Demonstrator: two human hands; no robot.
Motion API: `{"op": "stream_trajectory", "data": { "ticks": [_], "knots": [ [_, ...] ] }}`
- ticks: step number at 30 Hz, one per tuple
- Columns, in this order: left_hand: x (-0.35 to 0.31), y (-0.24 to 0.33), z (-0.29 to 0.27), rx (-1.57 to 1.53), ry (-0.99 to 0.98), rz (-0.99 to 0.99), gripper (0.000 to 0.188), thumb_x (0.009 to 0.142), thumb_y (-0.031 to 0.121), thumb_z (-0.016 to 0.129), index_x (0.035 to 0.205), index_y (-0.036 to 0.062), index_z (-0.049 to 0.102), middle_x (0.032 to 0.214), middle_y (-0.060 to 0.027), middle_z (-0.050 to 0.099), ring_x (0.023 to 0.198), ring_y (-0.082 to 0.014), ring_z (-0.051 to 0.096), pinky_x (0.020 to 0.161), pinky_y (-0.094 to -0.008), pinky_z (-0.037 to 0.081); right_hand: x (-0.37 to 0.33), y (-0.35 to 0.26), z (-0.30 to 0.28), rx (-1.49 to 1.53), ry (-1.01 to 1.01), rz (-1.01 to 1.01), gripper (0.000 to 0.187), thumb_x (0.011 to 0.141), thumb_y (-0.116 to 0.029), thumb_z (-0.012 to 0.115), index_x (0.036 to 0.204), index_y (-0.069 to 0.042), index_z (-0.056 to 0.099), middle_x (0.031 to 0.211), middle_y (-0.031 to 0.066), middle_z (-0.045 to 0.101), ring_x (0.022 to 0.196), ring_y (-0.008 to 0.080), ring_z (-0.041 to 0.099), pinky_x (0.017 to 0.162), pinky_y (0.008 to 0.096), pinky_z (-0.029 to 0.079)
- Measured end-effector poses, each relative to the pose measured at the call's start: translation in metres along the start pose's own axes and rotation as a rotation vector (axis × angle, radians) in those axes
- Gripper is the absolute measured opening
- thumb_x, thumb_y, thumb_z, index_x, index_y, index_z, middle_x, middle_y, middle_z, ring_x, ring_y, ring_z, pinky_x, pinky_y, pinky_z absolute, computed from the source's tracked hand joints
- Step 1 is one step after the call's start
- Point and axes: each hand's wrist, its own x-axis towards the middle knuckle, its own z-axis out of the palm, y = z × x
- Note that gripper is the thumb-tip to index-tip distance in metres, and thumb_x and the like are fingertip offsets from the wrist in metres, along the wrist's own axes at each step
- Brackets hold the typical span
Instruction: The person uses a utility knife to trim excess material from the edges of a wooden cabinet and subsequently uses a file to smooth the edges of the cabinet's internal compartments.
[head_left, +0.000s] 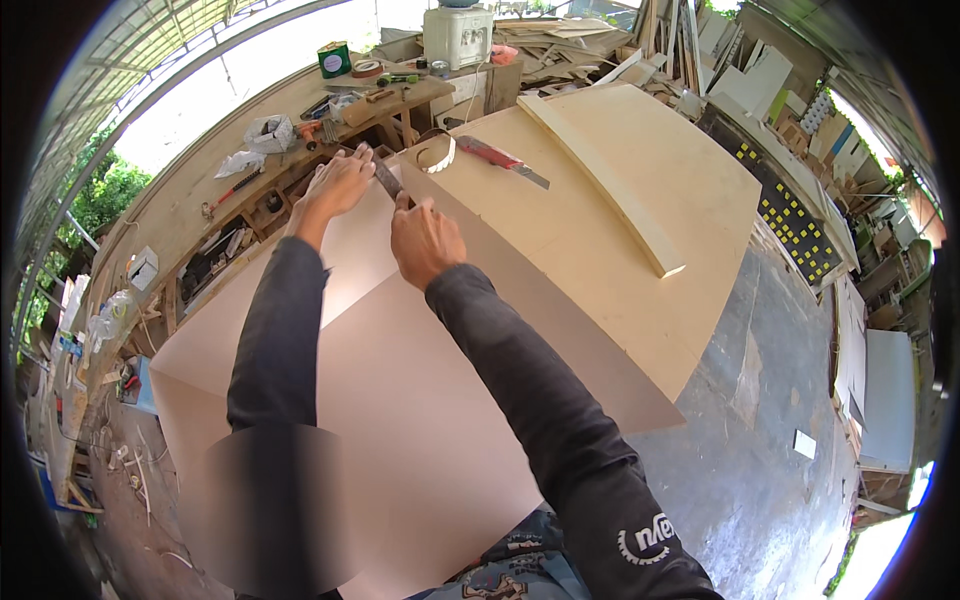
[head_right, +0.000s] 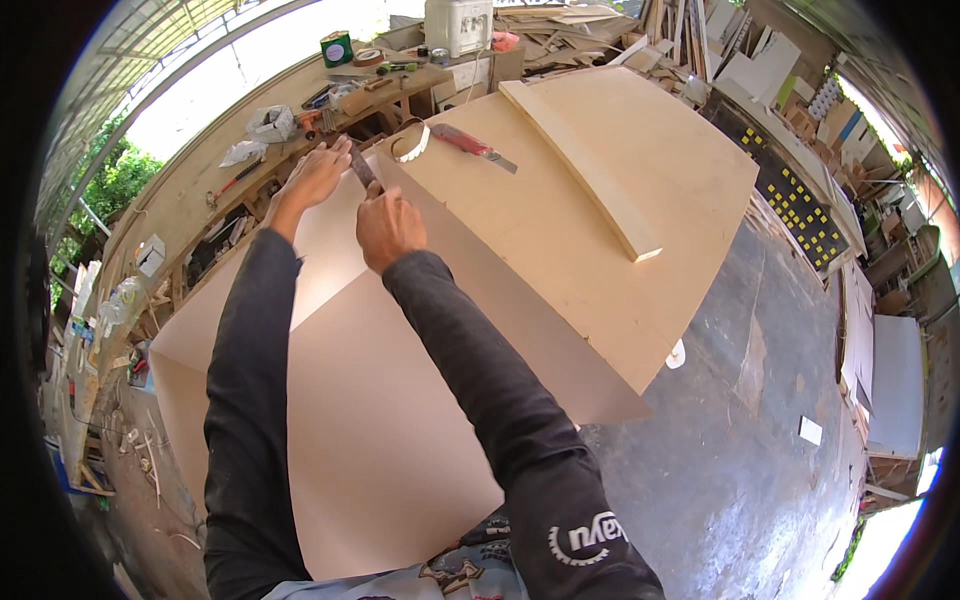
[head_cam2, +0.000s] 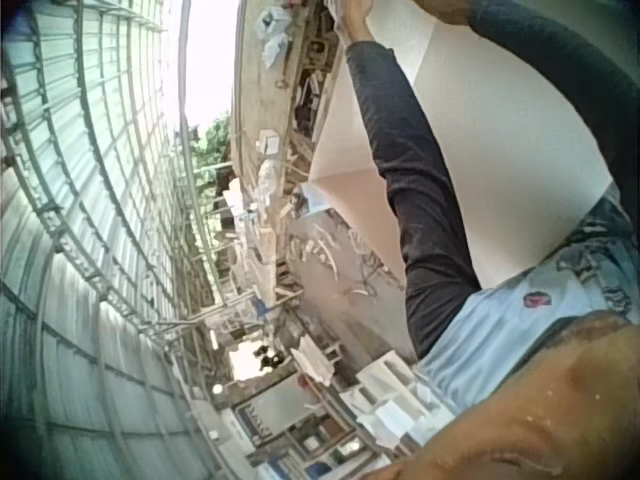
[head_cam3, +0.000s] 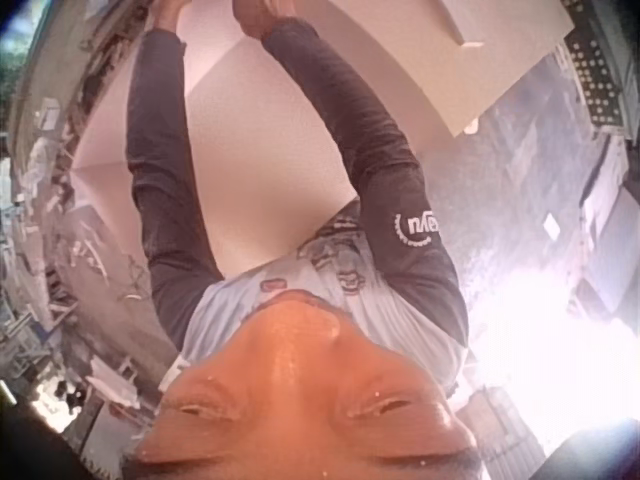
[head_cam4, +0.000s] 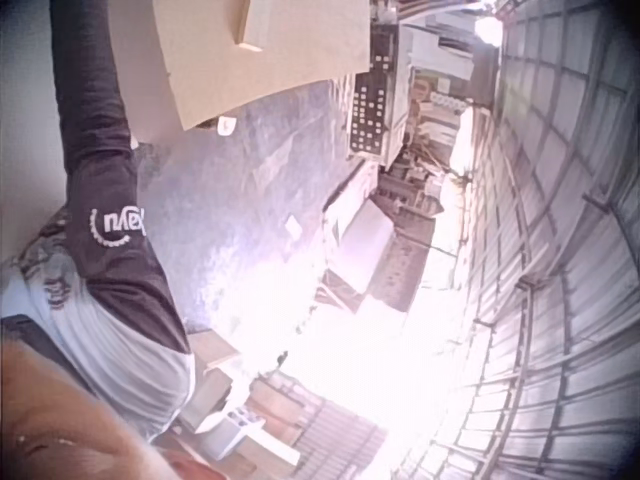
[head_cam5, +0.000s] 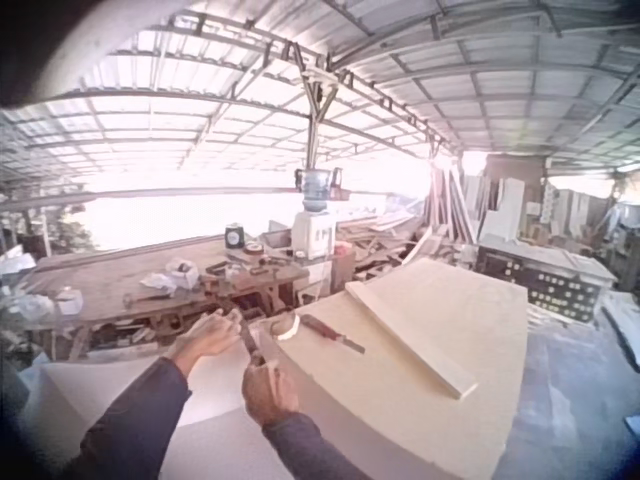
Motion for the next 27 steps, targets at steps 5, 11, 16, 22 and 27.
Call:
{"op": "stream_trajectory", "data": {
  "ticks": [5,11,16,22,27],
  "knots": [
    [-0.033,0.023,0.002,-0.018,0.007,-0.017,0.056,0.105,0.035,0.032,0.154,0.0086,0.039,0.161,-0.0107,0.036,0.145,-0.0404,0.035,0.119,-0.0543,0.028,-0.037,0.008,-0.028,-0.021,-0.055,-0.007,0.048,0.091,-0.002,0.053,0.137,0.009,0.049,0.103,0.0293,0.064,0.083,0.0373,0.073,0.072,0.0432,0.06],
    [0.016,-0.001,0.018,0.014,0.081,0.049,0.048,0.104,0.032,0.035,0.141,0.007,0.053,0.156,-0.0116,0.043,0.139,-0.038,0.045,0.111,-0.0592,0.038,0.008,0.014,-0.005,-0.043,0.061,0.011,0.037,0.092,-0.007,0.055,0.127,0.007,0.057,0.101,0.0262,0.067,0.083,0.0372,0.073,0.073,0.0441,0.06],
    [0.007,-0.001,0.029,0.188,0.362,0.068,0.04,0.098,0.027,0.05,0.124,-0.0034,0.054,0.116,-0.0256,0.063,0.104,-0.0395,0.063,0.084,-0.0499,0.054,0.033,-0.005,0.02,0.066,0.066,0.048,0.021,0.094,-0.009,0.053,0.094,0.001,0.072,0.093,0.0246,0.071,0.086,0.0422,0.072,0.076,0.0488,0.058],
    [-0.08,0.038,0.036,0.049,0.488,-0.027,0.043,0.102,0.021,0.044,0.132,-0.0074,0.057,0.14,-0.0254,0.056,0.135,-0.0393,0.05,0.117,-0.0456,0.036,-0.016,0.025,0.046,0.63,0.24,0.164,0.04,0.096,-0.008,0.057,0.134,0.003,0.059,0.101,0.0219,0.073,0.096,0.0357,0.07,0.084,0.0422,0.053],
    [-0.188,-0.033,0.017,0.472,0.401,-0.137,0.042,0.101,0.018,0.047,0.133,-0.0072,0.056,0.138,-0.0247,0.058,0.136,-0.0357,0.05,0.118,-0.0442,0.035,-0.062,-0.03,0.046,1.119,0.002,0.32,0.044,0.1,-0.003,0.055,0.143,0.007,0.05,0.078,0.0005,0.063,0.068,0.0086,0.057,0.062,0.0243,0.048]
  ]
}}
